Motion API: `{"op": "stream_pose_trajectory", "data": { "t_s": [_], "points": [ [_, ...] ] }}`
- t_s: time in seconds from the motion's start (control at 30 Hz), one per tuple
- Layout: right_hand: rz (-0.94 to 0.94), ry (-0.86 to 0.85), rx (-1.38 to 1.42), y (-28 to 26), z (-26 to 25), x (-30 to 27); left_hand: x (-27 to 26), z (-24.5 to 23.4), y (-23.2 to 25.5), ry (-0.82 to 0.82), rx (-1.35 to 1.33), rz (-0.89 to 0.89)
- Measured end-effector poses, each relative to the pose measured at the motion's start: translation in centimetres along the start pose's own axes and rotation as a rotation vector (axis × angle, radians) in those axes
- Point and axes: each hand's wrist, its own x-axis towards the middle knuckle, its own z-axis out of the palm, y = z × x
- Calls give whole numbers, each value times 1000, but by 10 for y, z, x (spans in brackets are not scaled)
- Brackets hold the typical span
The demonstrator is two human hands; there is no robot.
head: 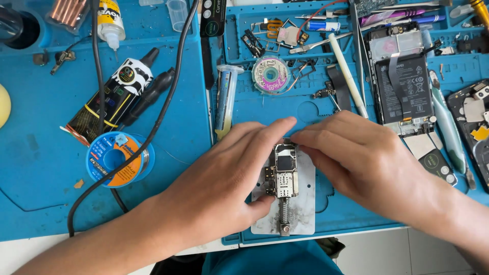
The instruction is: The person uses a soldering iron and solder wire to work on a small circuit board placed on a blue mat. They then secure the circuit board into a metal vise and continue to manipulate it with their hands.
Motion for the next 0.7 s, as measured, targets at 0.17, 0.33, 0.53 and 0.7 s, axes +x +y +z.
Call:
{"op": "stream_pose_trajectory", "data": {
  "t_s": [0.17,0.33,0.53,0.7],
  "points": [
    [-15,-68,167,22,-4,7,2,-2,0,-8,-76,-36],
    [-133,-85,162,31,-4,9,2,-1,-1,-9,-112,-52],
    [-195,-61,160,35,-1,12,1,-2,-2,-11,-117,-48],
    [-126,-69,196,37,-1,10,1,0,-5,0,-133,-40]
  ]
}}
